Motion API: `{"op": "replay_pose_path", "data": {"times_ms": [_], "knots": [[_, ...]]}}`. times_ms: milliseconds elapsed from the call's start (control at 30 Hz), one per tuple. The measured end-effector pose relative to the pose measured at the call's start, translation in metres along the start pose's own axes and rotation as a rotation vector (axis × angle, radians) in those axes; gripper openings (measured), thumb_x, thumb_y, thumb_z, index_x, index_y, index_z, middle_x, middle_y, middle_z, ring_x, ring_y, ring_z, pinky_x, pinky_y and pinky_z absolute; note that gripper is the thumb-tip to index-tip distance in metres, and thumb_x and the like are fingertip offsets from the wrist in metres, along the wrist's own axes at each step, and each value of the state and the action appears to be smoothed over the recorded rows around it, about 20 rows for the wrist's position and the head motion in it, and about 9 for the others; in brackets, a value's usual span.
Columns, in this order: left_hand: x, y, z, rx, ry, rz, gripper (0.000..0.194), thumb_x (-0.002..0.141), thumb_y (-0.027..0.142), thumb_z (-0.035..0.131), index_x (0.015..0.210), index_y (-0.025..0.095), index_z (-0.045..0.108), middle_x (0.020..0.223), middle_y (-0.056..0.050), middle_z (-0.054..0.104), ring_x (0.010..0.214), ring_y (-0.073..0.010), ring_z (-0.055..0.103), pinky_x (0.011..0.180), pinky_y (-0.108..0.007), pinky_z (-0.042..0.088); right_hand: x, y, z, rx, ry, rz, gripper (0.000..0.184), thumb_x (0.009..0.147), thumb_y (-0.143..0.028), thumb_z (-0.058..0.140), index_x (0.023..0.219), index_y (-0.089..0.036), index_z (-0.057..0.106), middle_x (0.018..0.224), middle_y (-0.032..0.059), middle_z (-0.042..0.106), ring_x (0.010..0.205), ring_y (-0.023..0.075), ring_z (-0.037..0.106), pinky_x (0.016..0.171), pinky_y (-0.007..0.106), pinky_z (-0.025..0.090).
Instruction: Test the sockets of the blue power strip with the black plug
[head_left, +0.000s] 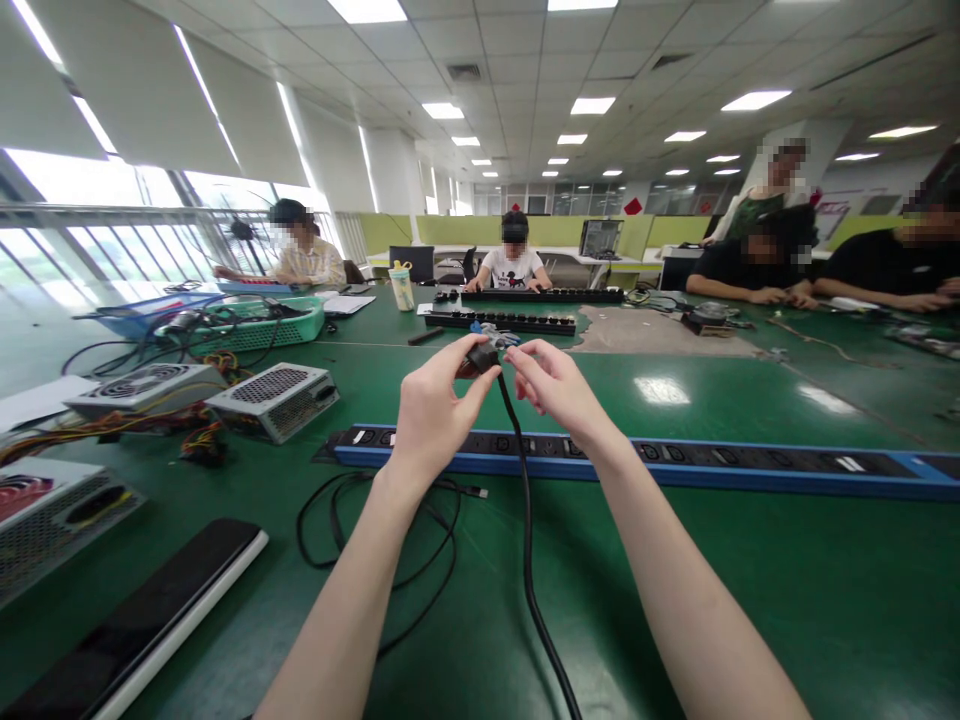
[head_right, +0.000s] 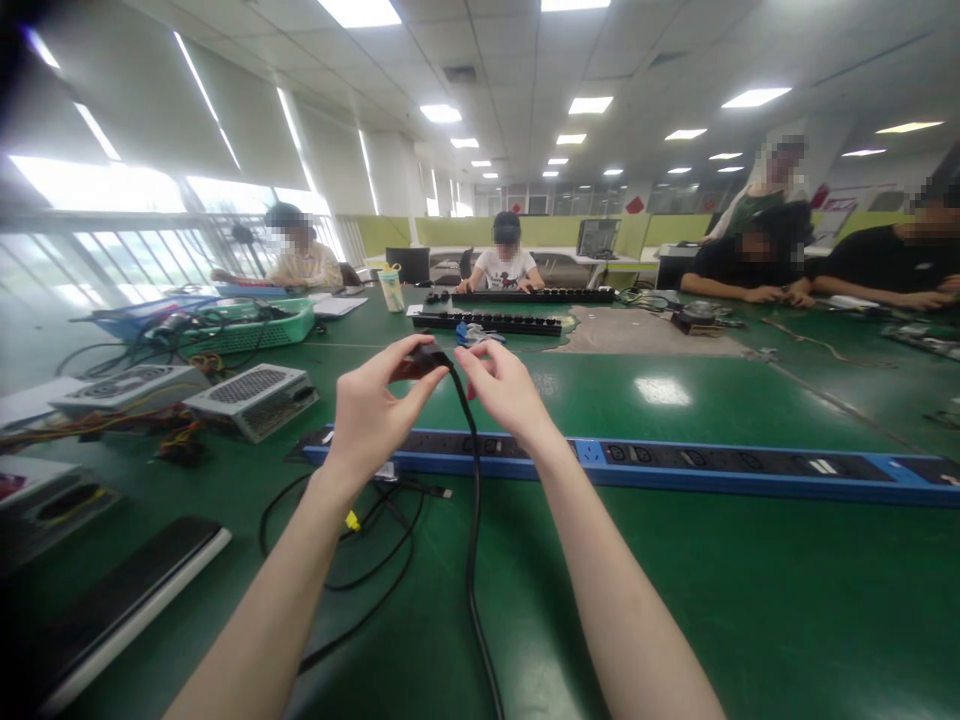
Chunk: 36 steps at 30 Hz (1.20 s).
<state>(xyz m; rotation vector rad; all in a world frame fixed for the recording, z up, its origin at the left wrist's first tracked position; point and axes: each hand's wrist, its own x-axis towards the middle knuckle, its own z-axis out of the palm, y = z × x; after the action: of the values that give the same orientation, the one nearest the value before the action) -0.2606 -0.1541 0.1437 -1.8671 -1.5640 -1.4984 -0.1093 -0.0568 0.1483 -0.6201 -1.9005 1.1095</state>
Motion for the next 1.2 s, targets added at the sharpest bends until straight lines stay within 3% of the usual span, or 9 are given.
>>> {"op": "replay_pose_path", "data": {"times_ms": [133,233,400,467,633,767,867,1000,1200], "knots": [[-0.004,0.015,0.005,0.057,-0.063,0.151,0.039,0.097,0.030,0.058,0.135,0.025,0.058,0.133,-0.005,0.068,0.117,-0.0202,0.066,0.105,-0.035,0.051,-0.006,-0.011,-0.008,0.349,-0.193,0.211,0.052,0.085,-0.073,0.059,0.080,-0.022,0.053,0.057,-0.0057,0.044,0.043,0.0065,0.026,0.042,0.022,0.014],[-0.007,0.012,0.012,0.077,-0.119,0.147,0.041,0.096,0.033,0.061,0.136,0.027,0.057,0.130,-0.005,0.069,0.118,-0.0219,0.066,0.104,-0.037,0.051,-0.008,-0.003,-0.014,0.461,-0.249,0.311,0.050,0.080,-0.066,0.070,0.076,-0.021,0.050,0.055,-0.0080,0.039,0.044,0.0047,0.021,0.042,0.021,0.010],[-0.010,-0.002,0.011,-0.093,-0.266,-0.002,0.071,0.088,0.044,0.071,0.149,0.029,0.041,0.124,-0.006,0.073,0.106,-0.0207,0.071,0.094,-0.034,0.055,-0.008,0.019,-0.018,0.512,-0.193,0.391,0.048,0.075,-0.062,0.078,0.085,-0.019,0.058,0.055,-0.0093,0.040,0.045,0.0045,0.029,0.041,0.018,0.013],[-0.010,-0.010,0.008,-0.085,-0.281,-0.055,0.067,0.089,0.049,0.067,0.148,0.029,0.043,0.123,-0.005,0.073,0.104,-0.0207,0.072,0.094,-0.034,0.055,-0.004,0.018,-0.025,0.507,-0.113,0.404,0.052,0.073,-0.064,0.079,0.084,-0.019,0.058,0.058,-0.0062,0.049,0.046,0.0047,0.032,0.040,0.019,0.016],[-0.012,-0.040,0.002,0.127,-0.341,-0.205,0.043,0.100,0.050,0.046,0.135,0.027,0.057,0.111,-0.004,0.077,0.099,-0.0213,0.072,0.088,-0.032,0.053,0.022,-0.032,-0.072,0.457,-0.001,0.272,0.047,0.073,-0.058,0.081,0.085,-0.019,0.058,0.068,-0.0008,0.058,0.048,0.0046,0.038,0.039,0.020,0.021],[-0.023,-0.074,0.005,0.389,-0.501,-0.311,0.036,0.100,0.049,0.044,0.121,0.028,0.065,0.111,-0.004,0.076,0.102,-0.0243,0.071,0.085,-0.033,0.051,0.055,-0.094,-0.116,0.298,0.180,0.057,0.032,0.081,-0.043,0.076,0.084,-0.018,0.056,0.069,-0.0038,0.054,0.050,0.0028,0.035,0.043,0.020,0.024],[-0.036,-0.100,0.012,0.499,-0.592,-0.363,0.035,0.099,0.045,0.043,0.119,0.027,0.066,0.114,-0.007,0.075,0.105,-0.0254,0.070,0.086,-0.034,0.051,0.069,-0.120,-0.130,0.178,0.283,-0.069,0.022,0.087,-0.034,0.070,0.086,-0.016,0.057,0.071,-0.0034,0.054,0.053,0.0020,0.035,0.047,0.021,0.025],[-0.054,-0.127,0.021,0.558,-0.627,-0.383,0.034,0.099,0.041,0.042,0.115,0.027,0.068,0.111,-0.007,0.076,0.102,-0.0247,0.070,0.084,-0.033,0.050,0.062,-0.105,-0.106,-0.063,0.218,-0.121,0.026,0.081,-0.035,0.077,0.091,-0.014,0.065,0.068,-0.0022,0.054,0.053,0.0044,0.042,0.046,0.021,0.029],[-0.070,-0.143,0.027,0.595,-0.566,-0.377,0.033,0.100,0.038,0.040,0.110,0.025,0.070,0.106,-0.007,0.077,0.098,-0.0234,0.071,0.084,-0.031,0.047,0.043,-0.014,-0.008,-0.219,-0.161,-0.005,0.045,0.088,-0.062,0.064,0.092,-0.017,0.066,0.065,-0.0001,0.061,0.052,0.0084,0.050,0.045,0.020,0.032]]}}
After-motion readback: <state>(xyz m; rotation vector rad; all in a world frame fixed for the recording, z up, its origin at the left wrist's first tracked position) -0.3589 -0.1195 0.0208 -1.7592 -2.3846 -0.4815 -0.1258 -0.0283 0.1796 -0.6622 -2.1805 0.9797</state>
